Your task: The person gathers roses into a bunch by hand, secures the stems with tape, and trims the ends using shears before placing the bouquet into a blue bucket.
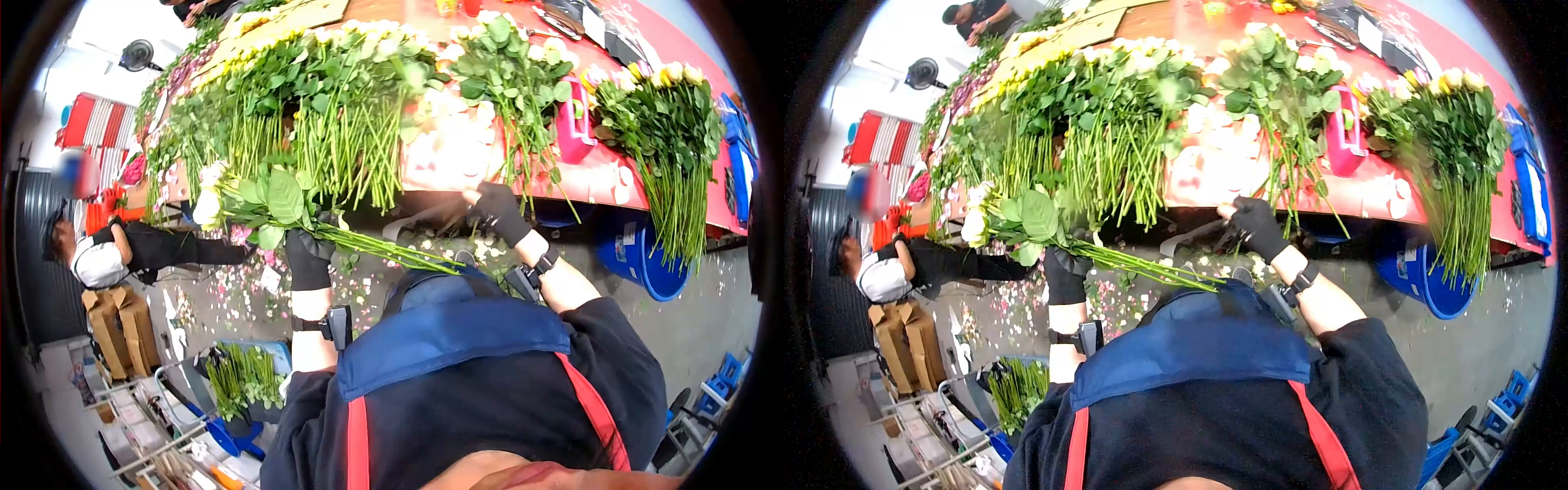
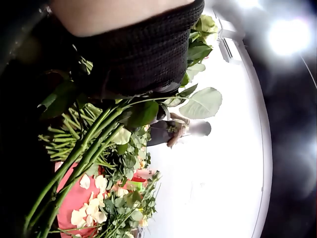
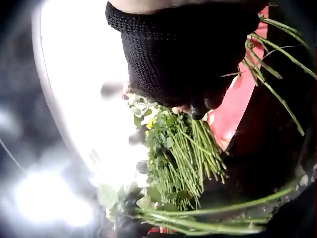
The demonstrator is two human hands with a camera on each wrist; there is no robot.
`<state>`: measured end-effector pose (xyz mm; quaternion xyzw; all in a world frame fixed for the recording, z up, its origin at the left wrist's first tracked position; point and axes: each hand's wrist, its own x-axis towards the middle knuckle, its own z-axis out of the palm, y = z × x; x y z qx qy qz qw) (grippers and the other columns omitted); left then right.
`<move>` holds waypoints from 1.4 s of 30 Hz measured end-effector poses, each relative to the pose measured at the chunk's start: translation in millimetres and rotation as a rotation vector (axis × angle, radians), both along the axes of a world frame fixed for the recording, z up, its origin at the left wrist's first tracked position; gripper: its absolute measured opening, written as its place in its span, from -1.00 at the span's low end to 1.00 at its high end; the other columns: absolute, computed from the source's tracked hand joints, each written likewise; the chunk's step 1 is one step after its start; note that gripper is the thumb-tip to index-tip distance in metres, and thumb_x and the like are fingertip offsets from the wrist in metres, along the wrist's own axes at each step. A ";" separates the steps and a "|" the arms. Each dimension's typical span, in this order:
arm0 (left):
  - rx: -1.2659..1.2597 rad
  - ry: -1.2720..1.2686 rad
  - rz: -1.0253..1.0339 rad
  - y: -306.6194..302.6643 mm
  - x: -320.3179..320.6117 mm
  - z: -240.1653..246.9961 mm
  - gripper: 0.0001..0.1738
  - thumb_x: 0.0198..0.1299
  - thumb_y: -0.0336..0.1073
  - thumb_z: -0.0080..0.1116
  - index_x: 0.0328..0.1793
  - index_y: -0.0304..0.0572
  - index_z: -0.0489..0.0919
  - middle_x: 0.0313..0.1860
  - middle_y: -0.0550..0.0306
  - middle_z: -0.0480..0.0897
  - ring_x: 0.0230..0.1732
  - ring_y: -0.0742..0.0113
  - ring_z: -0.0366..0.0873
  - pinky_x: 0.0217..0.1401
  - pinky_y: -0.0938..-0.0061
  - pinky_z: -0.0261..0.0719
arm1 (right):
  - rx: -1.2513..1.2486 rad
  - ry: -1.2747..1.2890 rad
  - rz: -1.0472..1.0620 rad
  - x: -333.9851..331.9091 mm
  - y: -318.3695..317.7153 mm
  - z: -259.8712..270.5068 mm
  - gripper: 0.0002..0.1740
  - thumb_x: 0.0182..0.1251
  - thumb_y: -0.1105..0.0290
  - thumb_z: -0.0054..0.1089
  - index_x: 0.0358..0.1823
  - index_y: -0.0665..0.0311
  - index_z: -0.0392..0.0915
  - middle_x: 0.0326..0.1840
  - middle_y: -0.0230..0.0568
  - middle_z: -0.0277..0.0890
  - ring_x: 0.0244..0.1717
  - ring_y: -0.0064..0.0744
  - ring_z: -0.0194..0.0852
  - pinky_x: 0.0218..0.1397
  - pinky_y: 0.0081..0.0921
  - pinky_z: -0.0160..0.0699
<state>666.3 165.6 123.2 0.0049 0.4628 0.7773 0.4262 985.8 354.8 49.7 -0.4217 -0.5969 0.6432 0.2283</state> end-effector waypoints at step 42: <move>0.187 -0.303 -0.317 17.1 -317.4 -37.8 -0.56 0.39 -0.12 -0.19 0.18 -0.31 0.41 -0.28 0.02 0.57 -0.30 0.15 0.59 -0.17 0.15 0.66 | 0.375 0.006 -0.434 -384.8 -22.8 58.9 -0.76 0.33 0.29 0.22 -0.13 0.31 0.60 -0.52 -0.37 0.52 -0.60 -0.62 0.44 -0.53 -0.65 0.37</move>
